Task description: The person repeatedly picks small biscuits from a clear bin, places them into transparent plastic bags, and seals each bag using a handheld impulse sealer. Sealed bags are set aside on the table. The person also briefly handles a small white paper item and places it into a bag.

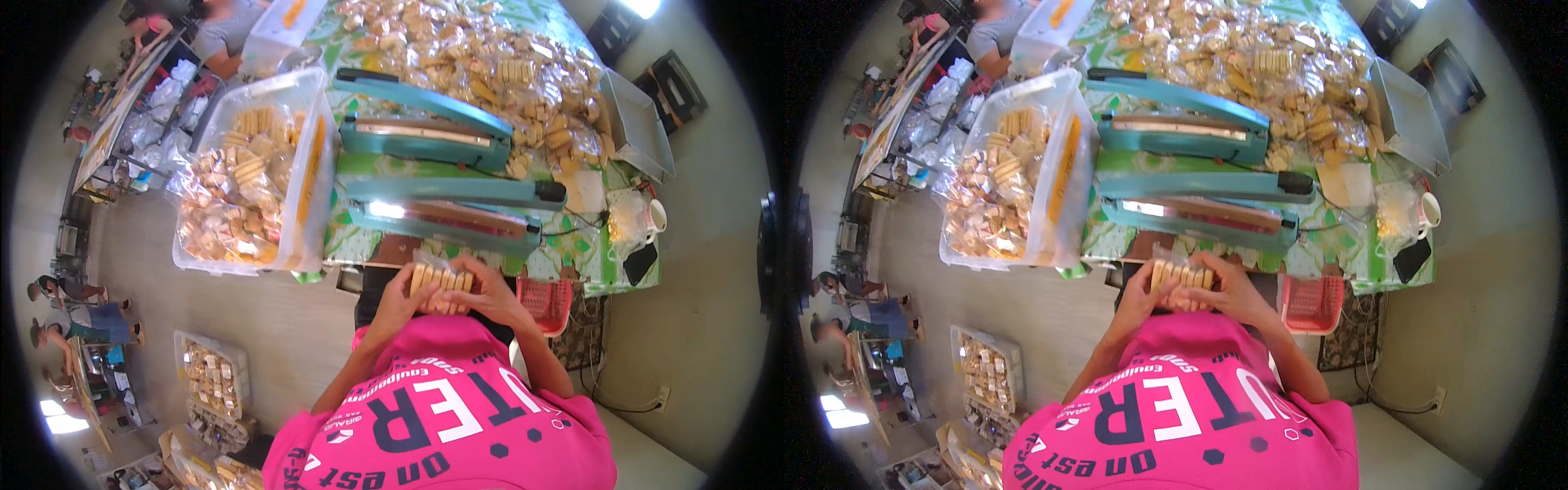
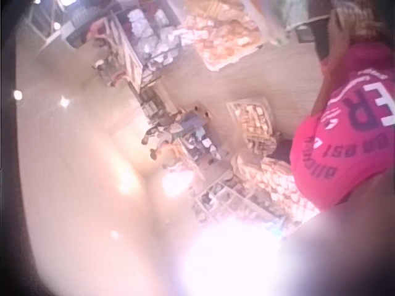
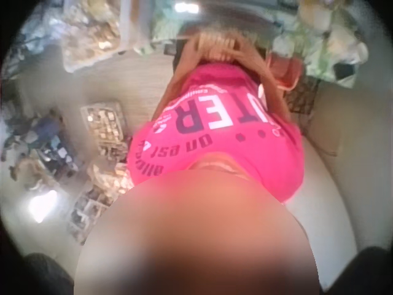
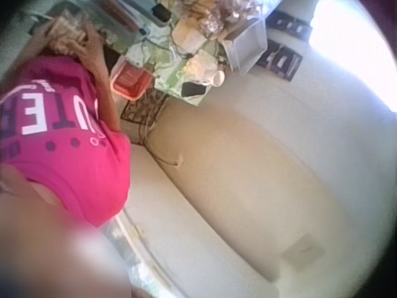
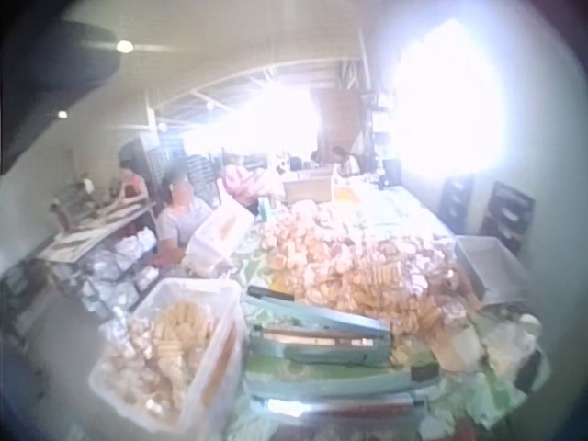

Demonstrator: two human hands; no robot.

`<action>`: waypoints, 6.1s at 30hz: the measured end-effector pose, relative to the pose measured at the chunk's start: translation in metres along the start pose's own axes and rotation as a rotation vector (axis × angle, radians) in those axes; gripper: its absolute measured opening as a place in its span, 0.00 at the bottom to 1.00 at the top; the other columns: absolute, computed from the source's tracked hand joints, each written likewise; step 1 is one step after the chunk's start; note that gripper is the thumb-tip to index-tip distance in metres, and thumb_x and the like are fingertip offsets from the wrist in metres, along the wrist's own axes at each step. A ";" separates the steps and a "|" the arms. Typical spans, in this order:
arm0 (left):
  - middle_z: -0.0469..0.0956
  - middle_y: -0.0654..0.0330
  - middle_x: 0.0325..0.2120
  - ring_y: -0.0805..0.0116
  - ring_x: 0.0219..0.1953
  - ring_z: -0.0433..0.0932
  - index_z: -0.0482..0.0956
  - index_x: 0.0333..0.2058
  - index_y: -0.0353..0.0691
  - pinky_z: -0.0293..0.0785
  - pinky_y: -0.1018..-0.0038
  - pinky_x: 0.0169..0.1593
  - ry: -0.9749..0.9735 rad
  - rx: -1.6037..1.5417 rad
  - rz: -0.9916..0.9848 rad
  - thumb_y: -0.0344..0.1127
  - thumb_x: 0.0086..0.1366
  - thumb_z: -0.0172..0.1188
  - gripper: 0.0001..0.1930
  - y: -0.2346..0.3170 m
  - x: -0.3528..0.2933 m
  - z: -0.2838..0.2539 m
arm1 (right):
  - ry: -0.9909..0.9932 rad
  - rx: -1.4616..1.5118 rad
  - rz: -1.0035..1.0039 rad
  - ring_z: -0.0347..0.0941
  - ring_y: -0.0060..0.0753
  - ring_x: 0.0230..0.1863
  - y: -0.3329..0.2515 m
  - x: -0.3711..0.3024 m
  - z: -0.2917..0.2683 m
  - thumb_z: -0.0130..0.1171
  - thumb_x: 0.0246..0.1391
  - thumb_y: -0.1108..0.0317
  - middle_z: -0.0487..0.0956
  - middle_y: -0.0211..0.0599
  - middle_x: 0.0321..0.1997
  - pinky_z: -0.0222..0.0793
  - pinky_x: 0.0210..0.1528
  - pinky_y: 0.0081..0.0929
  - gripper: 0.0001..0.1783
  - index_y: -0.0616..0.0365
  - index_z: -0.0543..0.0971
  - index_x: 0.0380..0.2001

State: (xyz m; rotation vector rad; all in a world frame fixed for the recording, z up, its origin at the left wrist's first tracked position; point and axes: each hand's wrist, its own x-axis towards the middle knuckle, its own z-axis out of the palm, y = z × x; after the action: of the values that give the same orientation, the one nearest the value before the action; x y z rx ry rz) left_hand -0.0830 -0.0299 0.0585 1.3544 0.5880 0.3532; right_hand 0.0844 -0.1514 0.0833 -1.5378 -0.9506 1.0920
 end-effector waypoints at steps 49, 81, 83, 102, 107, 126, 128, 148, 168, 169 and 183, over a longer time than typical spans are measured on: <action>0.78 0.56 0.39 0.58 0.46 0.77 0.79 0.36 0.36 0.74 0.68 0.46 0.662 1.209 0.618 0.18 0.60 0.56 0.08 0.181 0.023 -0.176 | -0.187 -0.464 -0.420 0.76 0.47 0.39 -0.059 0.035 -0.014 0.59 0.58 0.66 0.78 0.39 0.36 0.72 0.41 0.39 0.09 0.56 0.78 0.39; 0.74 0.65 0.45 0.62 0.58 0.72 0.77 0.37 0.45 0.65 0.55 0.61 -0.072 1.283 0.910 0.27 0.50 0.62 0.14 0.204 0.055 -0.047 | -0.131 -0.646 -0.721 0.75 0.44 0.47 -0.145 0.057 -0.090 0.66 0.47 0.69 0.77 0.35 0.48 0.70 0.48 0.38 0.09 0.57 0.79 0.33; 0.75 0.64 0.44 0.63 0.57 0.72 0.77 0.38 0.45 0.66 0.58 0.61 -0.110 1.249 0.924 0.26 0.49 0.62 0.15 0.201 0.058 -0.046 | -0.124 -0.610 -0.732 0.73 0.43 0.49 -0.142 0.057 -0.089 0.65 0.47 0.69 0.75 0.35 0.47 0.68 0.49 0.37 0.10 0.55 0.76 0.34; 0.83 0.61 0.29 0.63 0.38 0.83 0.78 0.38 0.36 0.77 0.71 0.46 0.075 0.161 0.771 0.22 0.48 0.74 0.18 0.123 0.082 -0.027 | 0.299 -0.442 -0.794 0.77 0.37 0.27 -0.127 0.056 -0.057 0.64 0.44 0.84 0.82 0.42 0.27 0.70 0.29 0.27 0.10 0.60 0.73 0.25; 0.77 0.56 0.47 0.60 0.53 0.75 0.72 0.52 0.38 0.68 0.66 0.59 -0.212 0.050 0.672 0.35 0.38 0.82 0.40 0.087 0.079 -0.036 | 0.228 -0.386 -0.800 0.77 0.41 0.28 -0.108 0.036 -0.040 0.62 0.44 0.83 0.80 0.40 0.29 0.72 0.30 0.30 0.11 0.60 0.75 0.32; 0.76 0.55 0.48 0.65 0.46 0.80 0.63 0.59 0.37 0.82 0.71 0.43 -0.347 -0.261 -0.435 0.42 0.64 0.64 0.30 -0.059 0.080 0.021 | 0.557 -0.290 -0.228 0.75 0.26 0.32 0.049 0.061 -0.051 0.64 0.51 0.77 0.79 0.35 0.30 0.70 0.37 0.27 0.07 0.63 0.76 0.32; 0.77 0.55 0.47 0.66 0.45 0.80 0.64 0.59 0.36 0.82 0.71 0.41 -0.312 -0.278 -0.435 0.45 0.66 0.62 0.30 -0.058 0.084 0.022 | 0.578 -0.369 -0.255 0.75 0.26 0.32 0.055 0.071 -0.058 0.64 0.51 0.75 0.80 0.34 0.32 0.70 0.36 0.27 0.08 0.62 0.76 0.35; 0.79 0.54 0.44 0.63 0.39 0.85 0.67 0.57 0.35 0.83 0.79 0.35 -0.306 -0.426 -0.503 0.59 0.68 0.53 0.32 -0.030 0.094 0.032 | 0.336 -0.325 -0.360 0.76 0.26 0.40 -0.088 0.078 -0.167 0.52 0.66 0.61 0.79 0.31 0.37 0.69 0.45 0.27 0.11 0.57 0.76 0.41; 0.80 0.56 0.43 0.63 0.42 0.84 0.70 0.55 0.36 0.81 0.76 0.39 -0.310 -0.394 -0.572 0.61 0.71 0.47 0.31 -0.034 0.092 0.037 | 0.289 -0.653 0.107 0.77 0.56 0.36 0.029 0.087 -0.148 0.58 0.58 0.49 0.80 0.54 0.32 0.70 0.38 0.45 0.21 0.60 0.80 0.37; 0.80 0.56 0.43 0.63 0.43 0.83 0.70 0.55 0.37 0.80 0.76 0.40 -0.322 -0.388 -0.563 0.62 0.71 0.46 0.32 -0.034 0.092 0.036 | 0.289 -0.644 0.124 0.77 0.56 0.36 0.028 0.087 -0.147 0.58 0.58 0.49 0.80 0.53 0.31 0.70 0.38 0.46 0.22 0.59 0.80 0.37; 0.80 0.55 0.43 0.62 0.45 0.83 0.68 0.56 0.37 0.80 0.76 0.42 -0.365 -0.372 -0.545 0.61 0.71 0.47 0.32 -0.032 0.095 0.036 | 0.105 -0.628 0.216 0.77 0.58 0.38 0.012 0.088 -0.148 0.51 0.60 0.42 0.80 0.55 0.33 0.70 0.41 0.45 0.28 0.58 0.80 0.41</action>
State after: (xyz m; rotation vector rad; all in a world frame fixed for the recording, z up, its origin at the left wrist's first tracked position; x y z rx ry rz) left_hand 0.0114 -0.0117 0.0131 0.8278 0.5277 -0.2200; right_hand 0.2518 -0.1113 0.0714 -2.2266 -1.1373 0.8849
